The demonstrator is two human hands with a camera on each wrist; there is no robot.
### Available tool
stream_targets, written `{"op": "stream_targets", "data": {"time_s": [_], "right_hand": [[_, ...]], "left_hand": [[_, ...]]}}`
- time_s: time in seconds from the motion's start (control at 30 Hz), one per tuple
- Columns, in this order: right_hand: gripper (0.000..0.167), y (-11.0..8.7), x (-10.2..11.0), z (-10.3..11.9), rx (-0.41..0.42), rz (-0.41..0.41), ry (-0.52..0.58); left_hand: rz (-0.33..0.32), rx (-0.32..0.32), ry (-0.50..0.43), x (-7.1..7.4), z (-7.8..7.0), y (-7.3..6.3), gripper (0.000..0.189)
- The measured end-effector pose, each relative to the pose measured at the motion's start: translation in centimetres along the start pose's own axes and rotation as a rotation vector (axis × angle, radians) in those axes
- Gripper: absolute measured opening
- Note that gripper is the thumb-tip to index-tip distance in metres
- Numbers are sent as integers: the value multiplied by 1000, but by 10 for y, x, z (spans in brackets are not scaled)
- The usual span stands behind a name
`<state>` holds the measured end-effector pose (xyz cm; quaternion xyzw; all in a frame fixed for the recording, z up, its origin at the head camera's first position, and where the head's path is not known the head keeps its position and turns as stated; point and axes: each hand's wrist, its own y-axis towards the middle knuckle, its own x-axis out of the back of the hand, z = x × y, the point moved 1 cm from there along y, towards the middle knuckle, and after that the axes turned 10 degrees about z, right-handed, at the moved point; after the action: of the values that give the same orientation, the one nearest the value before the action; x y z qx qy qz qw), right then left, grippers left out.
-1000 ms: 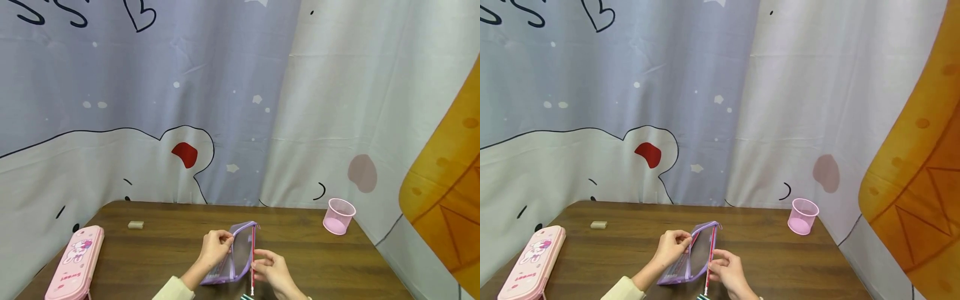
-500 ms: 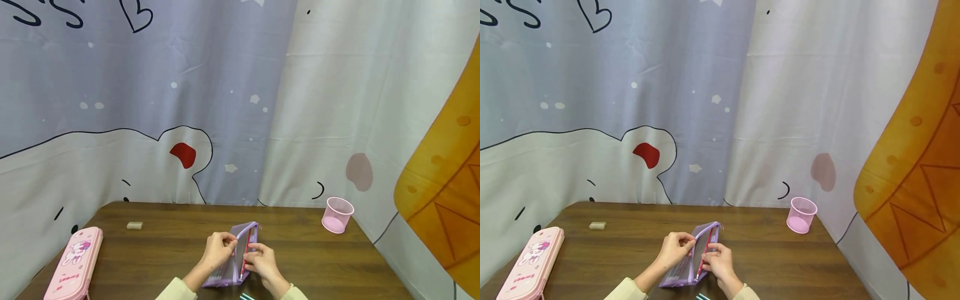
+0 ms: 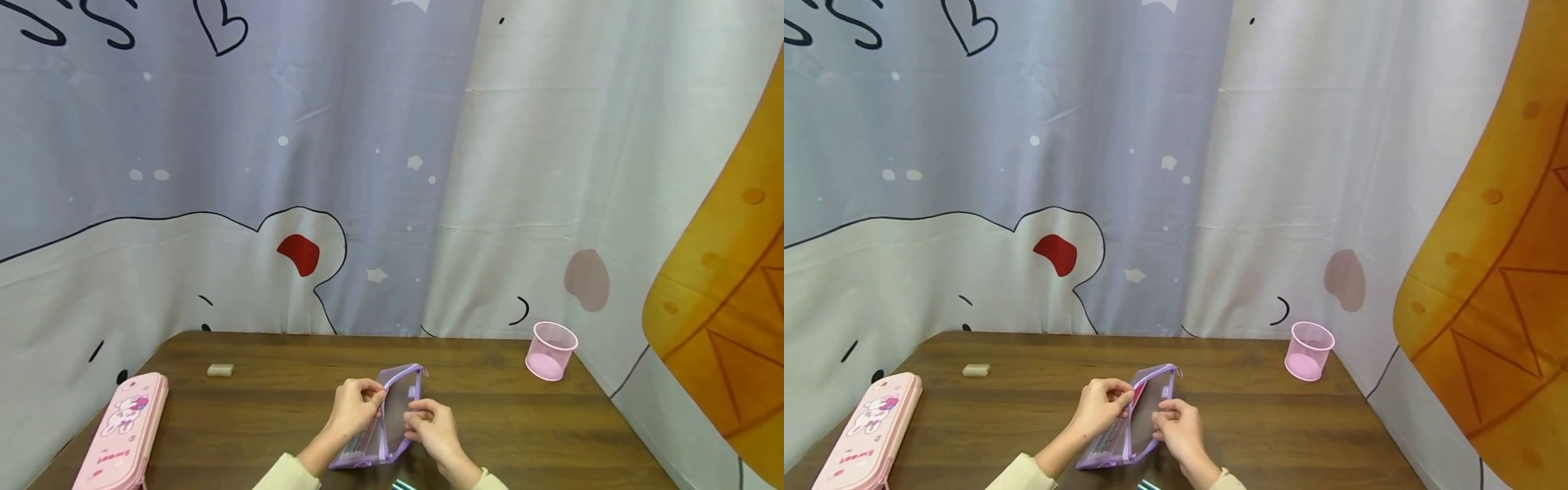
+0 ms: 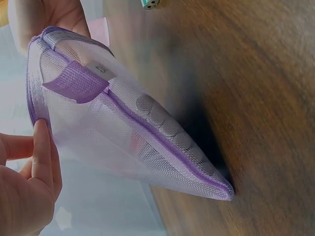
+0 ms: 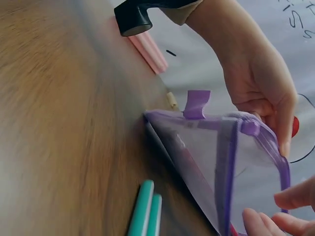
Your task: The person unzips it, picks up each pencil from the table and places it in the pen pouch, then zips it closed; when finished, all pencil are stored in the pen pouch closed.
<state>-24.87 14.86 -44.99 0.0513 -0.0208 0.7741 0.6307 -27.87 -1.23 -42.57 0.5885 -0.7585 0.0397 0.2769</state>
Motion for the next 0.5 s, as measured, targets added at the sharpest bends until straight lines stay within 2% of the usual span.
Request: {"op": "stream_targets", "data": {"time_s": [0.07,0.13,0.3,0.4,0.5], "right_hand": [[31,-4,5,1,21,35,-65],[27,-10,10,1,58,99,-188],[18,-28,28,1,120,380,-579],[15,-40,42,1,118,517,-763],[10,-51,54,1,82,570,-925]], "left_hand": [[-4,6,-2,1,1,1,9],[-12,12,-2,1,1,0,9],[-21,21,-2,2,3,-1,8],[-11,24,-8,1,4,-1,8],[-7,25,-11,0,5,-1,8]]}}
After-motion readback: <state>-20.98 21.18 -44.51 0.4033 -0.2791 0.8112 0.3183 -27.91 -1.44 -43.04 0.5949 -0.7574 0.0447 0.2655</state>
